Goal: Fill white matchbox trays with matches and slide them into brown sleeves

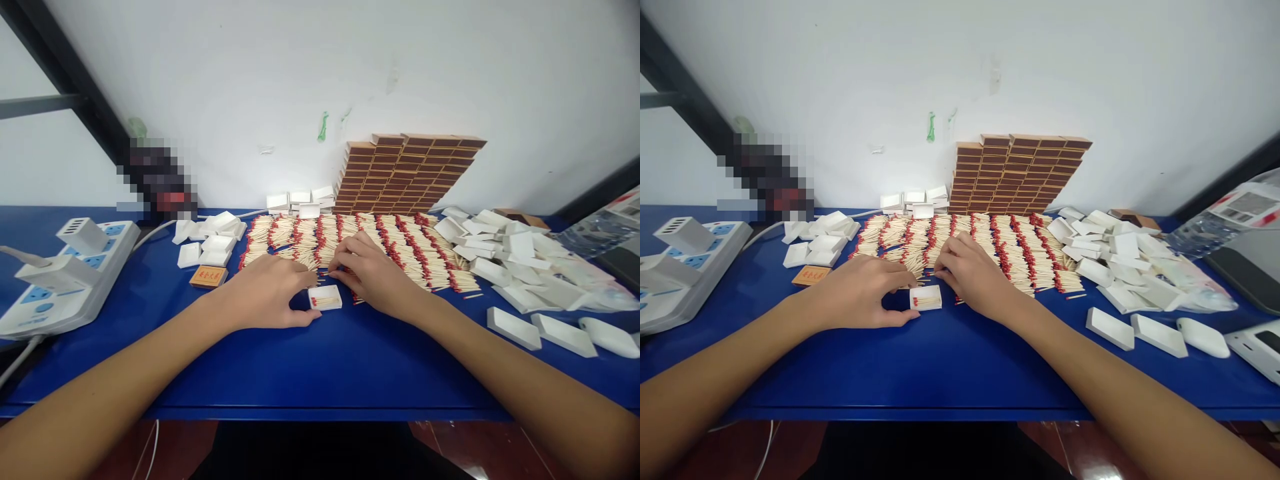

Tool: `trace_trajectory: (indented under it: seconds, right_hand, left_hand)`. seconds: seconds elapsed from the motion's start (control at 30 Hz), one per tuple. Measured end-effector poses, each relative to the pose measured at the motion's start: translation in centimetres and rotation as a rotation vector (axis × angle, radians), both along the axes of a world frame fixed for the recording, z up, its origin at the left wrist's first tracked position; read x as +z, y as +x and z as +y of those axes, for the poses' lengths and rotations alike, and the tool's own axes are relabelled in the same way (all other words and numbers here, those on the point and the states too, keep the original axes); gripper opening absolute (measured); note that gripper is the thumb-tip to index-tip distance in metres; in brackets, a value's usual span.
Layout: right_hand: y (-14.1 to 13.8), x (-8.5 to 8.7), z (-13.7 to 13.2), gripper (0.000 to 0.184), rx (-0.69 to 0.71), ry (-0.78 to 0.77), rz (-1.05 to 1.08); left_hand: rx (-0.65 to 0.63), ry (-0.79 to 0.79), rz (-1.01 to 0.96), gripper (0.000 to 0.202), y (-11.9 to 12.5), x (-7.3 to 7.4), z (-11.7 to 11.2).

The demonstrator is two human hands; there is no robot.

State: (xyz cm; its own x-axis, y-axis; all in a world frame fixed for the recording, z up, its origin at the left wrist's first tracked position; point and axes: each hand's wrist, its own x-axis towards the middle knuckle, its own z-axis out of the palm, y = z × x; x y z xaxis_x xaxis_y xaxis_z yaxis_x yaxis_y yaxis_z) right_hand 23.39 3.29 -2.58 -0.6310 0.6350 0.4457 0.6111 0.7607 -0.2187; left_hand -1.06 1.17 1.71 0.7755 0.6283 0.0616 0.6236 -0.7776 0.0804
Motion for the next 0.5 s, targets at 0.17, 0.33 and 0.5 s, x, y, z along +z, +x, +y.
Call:
trace_trajectory:
  seconds: [0.17, 0.33, 0.5]
  right_hand:
    - [-0.06, 0.16, -0.08, 0.016, -0.025, -0.013, -0.044]
    - [-0.33, 0.17, -0.17, 0.019, -0.047, 0.018, -0.110]
    - [-0.44, 0.95, -0.80, 0.018, -0.041, 0.001, -0.064]
  left_hand:
    - [-0.015, 0.005, -0.006, 0.034, -0.05, -0.13, 0.05]
    - [-0.020, 0.004, -0.012, 0.033, -0.04, 0.01, 0.07]
    - [-0.007, -0.011, -0.010, 0.032, -0.02, 0.05, 0.10]
